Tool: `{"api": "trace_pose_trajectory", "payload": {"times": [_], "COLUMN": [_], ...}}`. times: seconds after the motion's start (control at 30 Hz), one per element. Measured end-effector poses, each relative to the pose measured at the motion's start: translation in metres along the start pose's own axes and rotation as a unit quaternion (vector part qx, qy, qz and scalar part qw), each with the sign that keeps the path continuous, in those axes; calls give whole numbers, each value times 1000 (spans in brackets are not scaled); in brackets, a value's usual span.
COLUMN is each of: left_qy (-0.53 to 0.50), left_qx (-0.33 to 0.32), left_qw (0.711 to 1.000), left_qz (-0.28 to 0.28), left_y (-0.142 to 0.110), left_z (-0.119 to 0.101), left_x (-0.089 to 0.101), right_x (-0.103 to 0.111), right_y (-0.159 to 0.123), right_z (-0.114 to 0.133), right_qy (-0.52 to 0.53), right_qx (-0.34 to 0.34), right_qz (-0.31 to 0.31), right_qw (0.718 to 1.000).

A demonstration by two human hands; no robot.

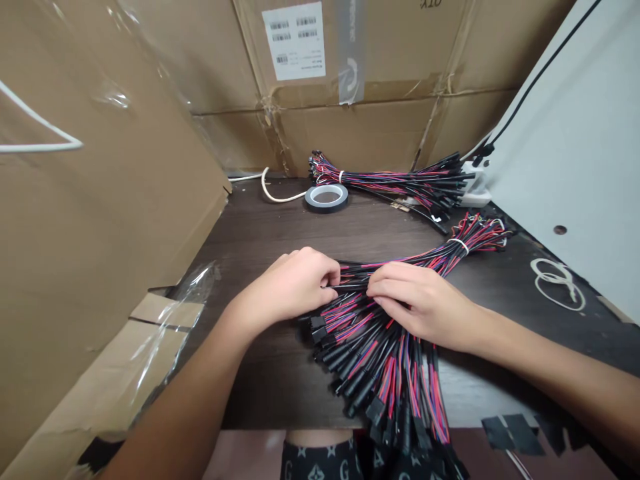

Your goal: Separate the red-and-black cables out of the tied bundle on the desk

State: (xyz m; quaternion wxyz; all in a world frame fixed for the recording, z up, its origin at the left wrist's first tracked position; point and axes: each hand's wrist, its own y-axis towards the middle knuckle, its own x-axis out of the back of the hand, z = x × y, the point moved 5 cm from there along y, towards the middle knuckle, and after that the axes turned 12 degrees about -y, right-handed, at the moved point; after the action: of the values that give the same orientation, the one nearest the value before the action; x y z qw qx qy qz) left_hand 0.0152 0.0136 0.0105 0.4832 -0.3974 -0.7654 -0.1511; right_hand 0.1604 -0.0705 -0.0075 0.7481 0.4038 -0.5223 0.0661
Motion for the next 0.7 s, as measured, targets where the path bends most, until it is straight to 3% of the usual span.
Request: {"api": "trace_pose_trajectory", "payload": {"times": [0.13, 0.3, 0.43, 0.57, 0.7], "left_qy": [48, 2, -28, -32, 17], "left_qx": [13, -36, -62, -65, -15], "left_qw": [999, 999, 998, 997, 1000], "left_qz": [4, -20, 8, 17, -5], "left_y": [1, -2, -5, -5, -1], "left_z": [-4, -8, -8, -8, -6], "left_x": [-3, 2, 1, 0, -2], "right_x": [-1, 4, 6, 1, -4], "right_y": [0, 1, 2, 2, 1], "right_z": [0, -1, -4, -5, -3], "right_qy": [-2, -3, -4, -8, -9], "right_qx": [-1, -16, -35, -33, -27], "right_qz": [8, -18, -35, 4, 51], "right_qw": [1000, 1000, 999, 999, 998]}}
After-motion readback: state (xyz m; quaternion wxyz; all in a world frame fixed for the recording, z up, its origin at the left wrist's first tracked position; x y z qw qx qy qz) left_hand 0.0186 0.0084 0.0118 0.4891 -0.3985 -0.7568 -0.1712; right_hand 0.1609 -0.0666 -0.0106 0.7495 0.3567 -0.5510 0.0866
